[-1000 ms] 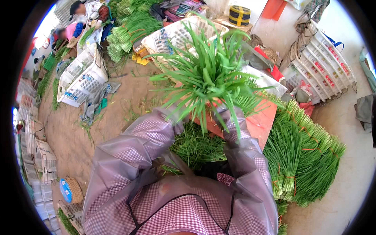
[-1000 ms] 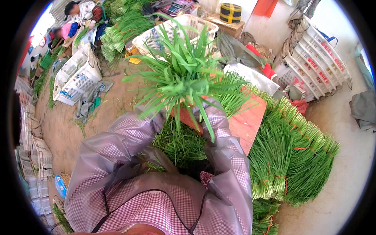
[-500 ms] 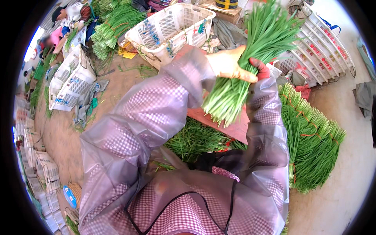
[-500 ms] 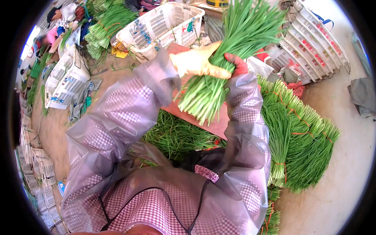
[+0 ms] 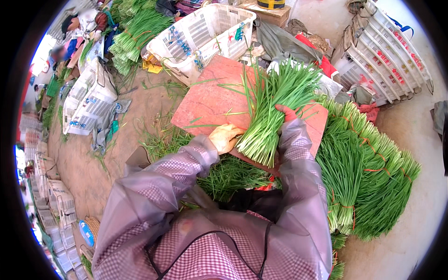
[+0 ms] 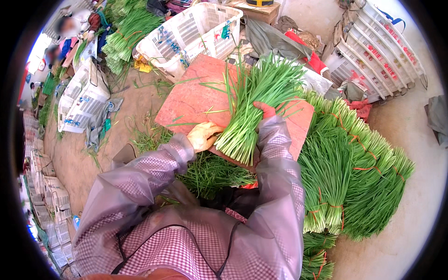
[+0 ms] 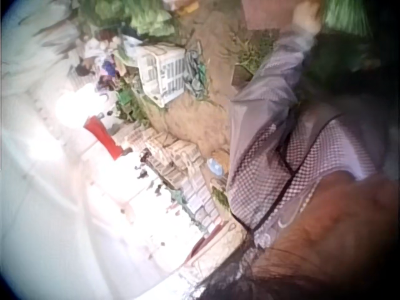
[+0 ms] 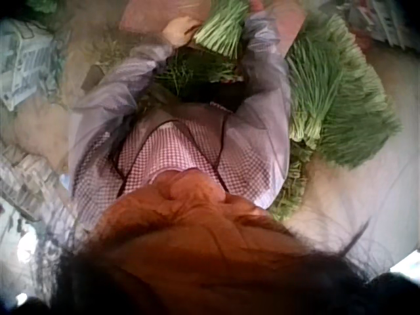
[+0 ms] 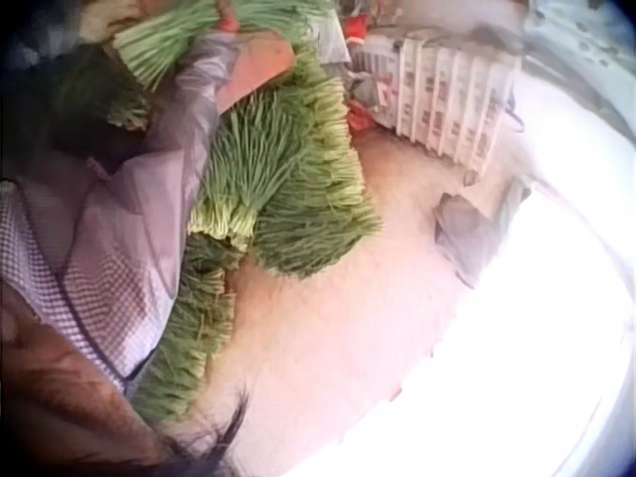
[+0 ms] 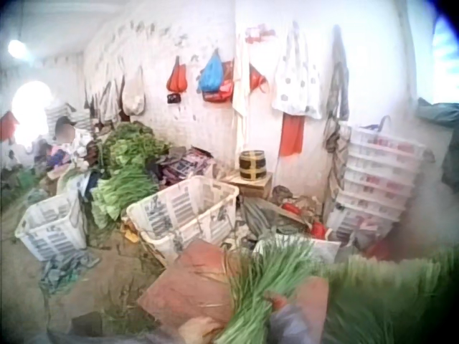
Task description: The person bundles bunches of green vegetables by hand using rubber bands and places them onto a large stack.
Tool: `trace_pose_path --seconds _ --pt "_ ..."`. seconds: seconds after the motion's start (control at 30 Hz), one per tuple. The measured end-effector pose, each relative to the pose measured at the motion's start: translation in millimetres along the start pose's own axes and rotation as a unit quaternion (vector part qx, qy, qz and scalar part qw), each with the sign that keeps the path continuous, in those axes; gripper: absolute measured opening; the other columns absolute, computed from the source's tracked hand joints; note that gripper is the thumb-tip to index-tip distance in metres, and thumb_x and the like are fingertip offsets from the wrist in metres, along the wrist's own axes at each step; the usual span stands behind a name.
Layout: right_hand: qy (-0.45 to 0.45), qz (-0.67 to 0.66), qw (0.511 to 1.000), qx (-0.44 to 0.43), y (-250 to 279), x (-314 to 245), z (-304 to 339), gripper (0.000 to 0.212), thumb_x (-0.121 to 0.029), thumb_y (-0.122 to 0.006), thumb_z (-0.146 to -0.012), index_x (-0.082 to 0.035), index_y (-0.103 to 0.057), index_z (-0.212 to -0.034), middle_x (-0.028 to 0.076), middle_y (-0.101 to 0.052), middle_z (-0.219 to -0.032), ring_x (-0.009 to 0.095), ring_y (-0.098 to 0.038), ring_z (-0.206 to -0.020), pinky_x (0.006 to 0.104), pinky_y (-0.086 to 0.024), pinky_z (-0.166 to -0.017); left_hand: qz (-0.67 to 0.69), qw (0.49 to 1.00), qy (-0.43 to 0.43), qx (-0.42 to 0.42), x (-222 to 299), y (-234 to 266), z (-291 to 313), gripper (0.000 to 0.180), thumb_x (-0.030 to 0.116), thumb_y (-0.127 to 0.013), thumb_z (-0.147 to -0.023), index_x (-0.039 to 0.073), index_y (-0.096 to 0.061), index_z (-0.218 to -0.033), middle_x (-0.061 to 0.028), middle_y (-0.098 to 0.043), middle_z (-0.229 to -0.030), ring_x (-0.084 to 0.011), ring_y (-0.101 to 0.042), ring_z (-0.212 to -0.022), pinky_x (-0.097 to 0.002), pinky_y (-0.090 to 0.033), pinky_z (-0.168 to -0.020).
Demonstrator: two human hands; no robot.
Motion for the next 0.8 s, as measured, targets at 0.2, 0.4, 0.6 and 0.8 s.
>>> trace_pose_path --seconds 0.2,0.4,0.6,0.8 --pt "-0.006 0.037 0.999 -0.008 -0.7 4.7 -17.3 0.036 -0.011 -0.060 -0.078 0.003 -0.058 -0.110 0.019 -0.067 -0.095 0.036 -0.067 -0.083 0.0516 -0.057 -0.075 -0.084 0.996 -0.008 -0.004 -16.7 17.6 27.1 0.012 0.016 -0.062 -0.081 0.008 -0.062 -0.090 -0.0085 -0.061 -0.087 -0.0306 -0.059 -0.086 -0.0419 -0.047 -0.077" --pt "-0.063 0.016 0.997 -0.052 -14.2 8.9 -15.5 0.036 -0.006 -0.059 -0.079 0.004 -0.058 -0.113 0.020 -0.067 -0.097 0.036 -0.067 -0.082 0.0517 -0.057 -0.073 -0.221 0.962 0.147 0.062 -64.0 95.5 45.4 0.031 0.019 -0.064 -0.079 0.010 -0.063 -0.109 -0.0111 -0.066 -0.097 -0.0314 -0.062 -0.091 -0.0413 -0.049 -0.085" --pt "-0.047 0.058 0.997 -0.036 -10.3 4.7 -13.5 0.033 -0.004 -0.059 -0.080 0.006 -0.058 -0.111 0.020 -0.067 -0.096 0.036 -0.067 -0.080 0.0507 -0.058 -0.073 0.178 0.945 0.262 0.077 -45.9 63.4 -4.3 0.062 0.032 -0.066 -0.085 0.006 -0.042 -0.137 -0.0153 -0.055 -0.130 -0.0288 -0.054 -0.117 -0.0395 -0.042 -0.099" --pt "0.104 0.244 0.963 0.049 -4.9 -17.5 -12.2 0.044 -0.009 -0.071 -0.074 0.005 -0.057 -0.113 0.018 -0.066 -0.100 0.032 -0.066 -0.086 0.0448 -0.055 -0.076 0.130 0.927 0.351 -0.019 8.1 -33.9 -37.5 0.134 0.064 -0.079 -0.055 -0.005 -0.009 -0.146 -0.0300 -0.040 -0.137 -0.0405 -0.038 -0.130 -0.0445 -0.033 -0.107"
Point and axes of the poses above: each hand's wrist, its own z-axis away from the middle knuckle, its own y-axis out of the back of the hand, x = y × z, the point moved 9 cm from there along -z, towards the middle knuckle
